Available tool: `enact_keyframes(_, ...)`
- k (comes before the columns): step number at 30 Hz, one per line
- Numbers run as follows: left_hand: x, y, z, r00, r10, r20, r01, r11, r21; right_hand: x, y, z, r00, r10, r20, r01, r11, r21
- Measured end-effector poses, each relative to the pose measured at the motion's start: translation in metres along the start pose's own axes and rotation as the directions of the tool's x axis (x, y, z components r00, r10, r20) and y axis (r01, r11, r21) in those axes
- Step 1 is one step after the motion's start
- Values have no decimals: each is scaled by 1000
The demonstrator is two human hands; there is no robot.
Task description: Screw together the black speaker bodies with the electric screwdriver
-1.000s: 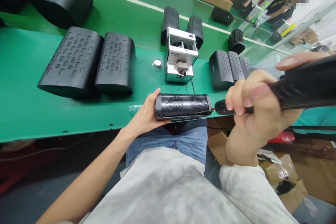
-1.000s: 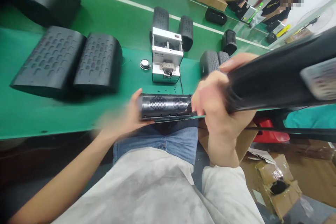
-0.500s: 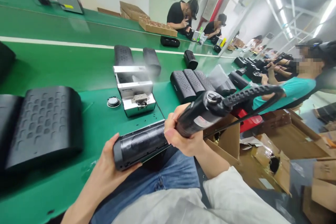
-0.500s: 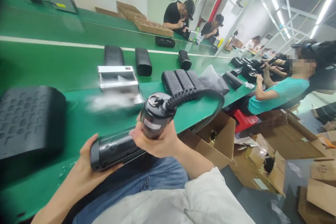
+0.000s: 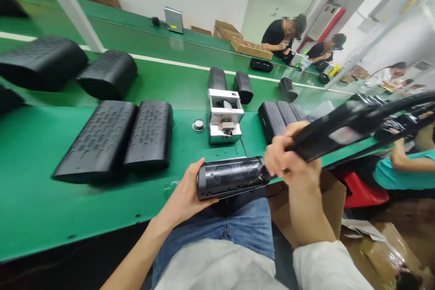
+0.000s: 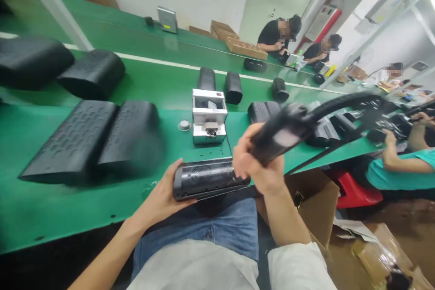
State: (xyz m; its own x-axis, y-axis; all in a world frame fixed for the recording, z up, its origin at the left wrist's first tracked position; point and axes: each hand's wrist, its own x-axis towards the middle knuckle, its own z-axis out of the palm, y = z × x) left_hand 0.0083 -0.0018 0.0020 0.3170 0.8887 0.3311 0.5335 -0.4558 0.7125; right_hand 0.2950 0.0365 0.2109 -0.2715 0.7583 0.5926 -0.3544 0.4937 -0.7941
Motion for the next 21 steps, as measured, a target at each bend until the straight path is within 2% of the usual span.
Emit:
enact_keyframes(2,0,2,-1,1000,13,15,-13,1000,-24,25,-14,-5,998,-66,-14,66,998,-5)
enact_keyframes(3,0,3,-1,1000,19,16,-18,999,-38,40,-16,-6,989,-133,-57,131,991,-33)
enact_keyframes(5,0,4,-1,1000,23,11,-22,998,-63,72,-7,-5,945,-276,-178,252,957,-145)
enact_keyframes(8,0,3,1,1000,18,-3,-18,996,-91,117,36,-5,886,-383,-261,294,900,-322)
enact_keyframes(11,0,2,2,1000,12,-8,-13,994,-109,147,90,-12,874,-418,-249,291,858,-423)
enact_keyframes(15,-1,2,3,1000,21,0,-20,993,-113,164,139,-31,893,-414,-175,293,831,-472)
enact_keyframes(21,1,3,3,1000,18,3,-18,993,-113,166,160,-42,910,-378,-171,274,857,-436)
